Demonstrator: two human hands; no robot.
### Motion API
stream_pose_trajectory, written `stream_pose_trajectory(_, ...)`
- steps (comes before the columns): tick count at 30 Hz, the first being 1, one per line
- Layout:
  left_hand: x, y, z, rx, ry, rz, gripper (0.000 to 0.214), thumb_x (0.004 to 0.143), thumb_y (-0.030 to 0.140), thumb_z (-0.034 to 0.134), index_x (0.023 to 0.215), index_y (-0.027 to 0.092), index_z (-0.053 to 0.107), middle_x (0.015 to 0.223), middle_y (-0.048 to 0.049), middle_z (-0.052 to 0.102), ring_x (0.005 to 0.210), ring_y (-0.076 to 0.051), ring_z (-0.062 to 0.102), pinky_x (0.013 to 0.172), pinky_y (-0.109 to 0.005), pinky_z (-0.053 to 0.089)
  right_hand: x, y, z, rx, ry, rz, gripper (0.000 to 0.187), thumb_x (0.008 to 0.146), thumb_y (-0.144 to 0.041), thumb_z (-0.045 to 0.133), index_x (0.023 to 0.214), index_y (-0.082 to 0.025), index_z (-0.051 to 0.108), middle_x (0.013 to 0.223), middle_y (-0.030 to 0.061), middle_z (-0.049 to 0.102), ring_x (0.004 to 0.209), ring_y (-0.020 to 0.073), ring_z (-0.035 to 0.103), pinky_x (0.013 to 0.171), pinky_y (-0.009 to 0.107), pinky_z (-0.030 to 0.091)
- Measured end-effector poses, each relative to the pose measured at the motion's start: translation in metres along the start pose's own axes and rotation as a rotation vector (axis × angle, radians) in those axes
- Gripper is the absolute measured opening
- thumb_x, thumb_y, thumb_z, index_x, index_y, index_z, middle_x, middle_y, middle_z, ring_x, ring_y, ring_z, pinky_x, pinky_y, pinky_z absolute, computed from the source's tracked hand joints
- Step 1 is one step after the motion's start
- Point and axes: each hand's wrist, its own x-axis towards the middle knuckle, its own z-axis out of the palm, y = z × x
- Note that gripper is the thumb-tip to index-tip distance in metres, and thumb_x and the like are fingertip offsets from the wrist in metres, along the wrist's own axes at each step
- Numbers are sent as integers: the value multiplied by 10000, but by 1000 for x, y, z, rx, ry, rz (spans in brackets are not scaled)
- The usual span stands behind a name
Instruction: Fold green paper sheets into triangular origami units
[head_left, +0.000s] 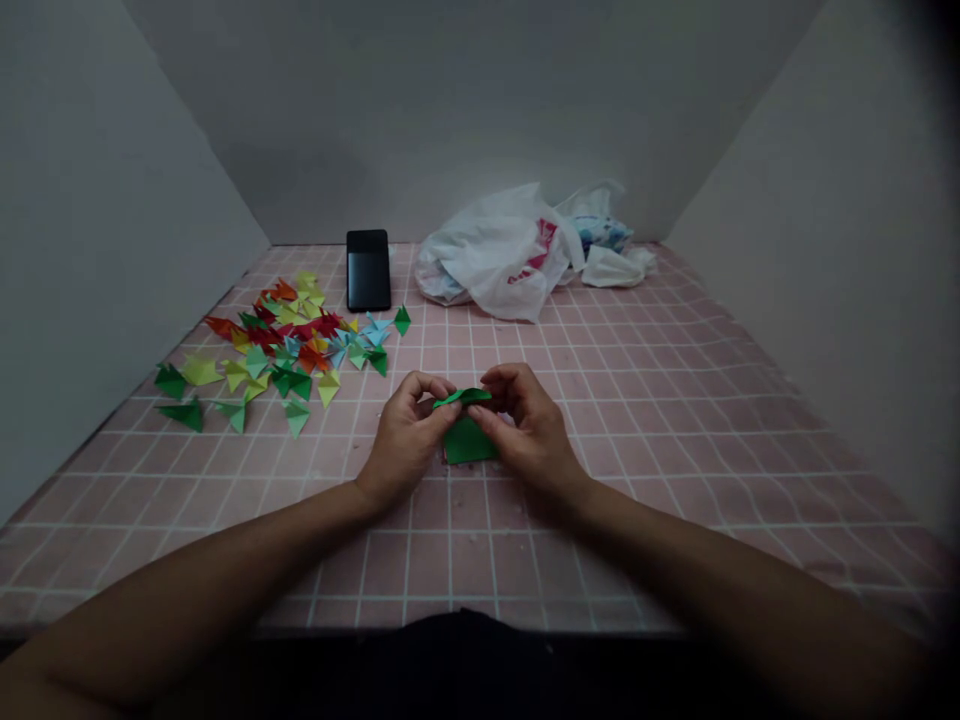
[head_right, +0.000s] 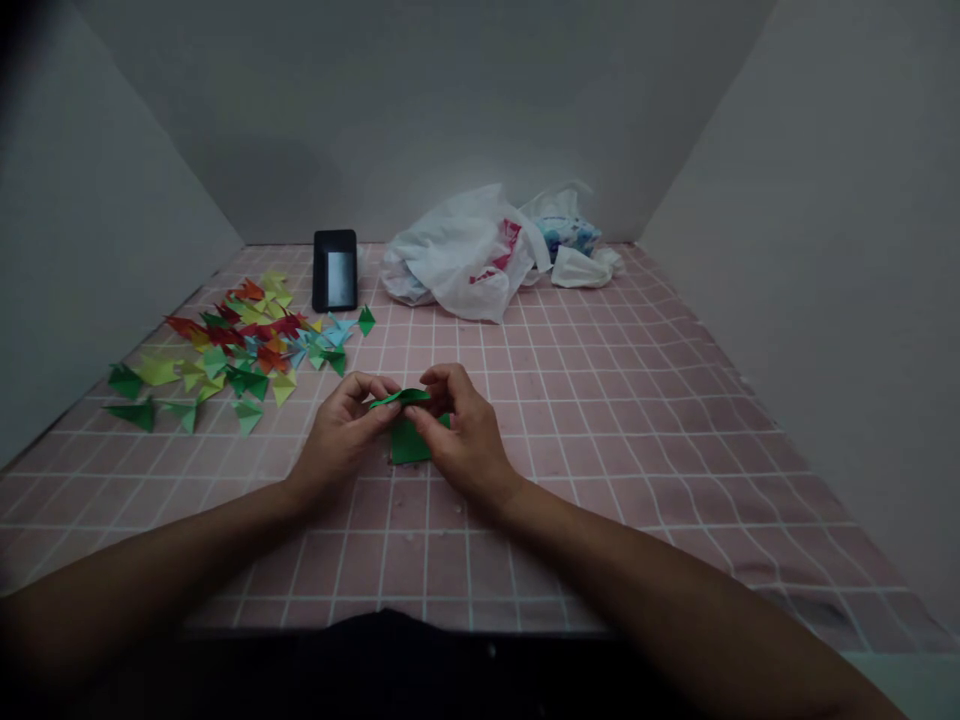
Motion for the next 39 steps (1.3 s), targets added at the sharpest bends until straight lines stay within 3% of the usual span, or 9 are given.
stream_pose_trajectory(7, -2, 1, 2, 66, -45, 7, 260, 746, 250, 758, 788, 199, 507, 909, 6, 578, 822, -125, 593, 725, -247, 493, 2, -1, -2, -24, -16, 64, 98, 841, -194, 623, 911, -225, 563, 850, 2, 619, 772, 153, 598, 688, 304, 445)
stream_pose_trajectory(11, -3, 1, 2, 64, -84, -55, 258, 754, 279, 742, 795, 200, 500, 919, 3, 578, 840, -133, 587, 742, -256, 484, 2, 1, -2, 21, 17, 77, 195, 831, -190, 630, 1009, -241, 570, 814, -19, 582, 746, 147, 569, 666, 292, 431)
stream_pose_trajectory(17, -5, 1, 0, 23, -97, -128, 231, 775, 275, 741, 831, 191, 534, 965, 1, 584, 838, -124, 578, 769, -259, 471, 4, 0, -5, 5, -35, -18, 88, 859, -147, 574, 892, -222, 607, 848, -3, 589, 779, 145, 554, 707, 298, 433)
stream_pose_trajectory(24, -3, 4, 1, -170, -85, -252, 201, 876, 364, 706, 890, 190, 606, 911, 10, 587, 888, -157, 643, 858, -325, 554, 11, -3, -13, -142, -106, -89, 107, 817, -106, 552, 851, -204, 581, 823, 7, 597, 771, 156, 572, 701, 305, 443)
stream_pose_trajectory(28, -2, 5, 2, -165, -106, -297, 197, 822, 315, 743, 947, 179, 672, 945, -22, 658, 869, -164, 654, 827, -320, 557, 11, -6, -14, -202, -130, -94, 107, 814, -114, 542, 852, -207, 578, 822, 12, 605, 763, 160, 571, 702, 310, 444)
stream_pose_trajectory(32, -1, 4, 2, -123, -96, -314, 159, 788, 270, 734, 903, 176, 677, 846, -10, 652, 761, -134, 623, 719, -272, 513, 12, -9, -14, -205, -127, -72, 51, 837, -161, 553, 827, -210, 565, 796, 7, 589, 734, 155, 554, 670, 303, 426)
stream_pose_trajectory(35, -1, 3, 1, -63, -94, -320, 177, 782, 281, 737, 914, 178, 678, 784, 5, 626, 684, -118, 576, 628, -245, 456, 12, -10, -14, -199, -127, -49, 48, 843, -202, 572, 803, -210, 547, 771, 3, 577, 713, 152, 533, 630, 295, 397)
stream_pose_trajectory(39, -1, 2, -1, -40, -114, -312, 226, 795, 347, 752, 920, 177, 671, 803, -1, 620, 700, -123, 572, 626, -250, 446, 11, -11, -14, -205, -140, -34, 64, 811, -173, 568, 782, -211, 525, 746, -6, 559, 690, 144, 510, 605, 287, 377)
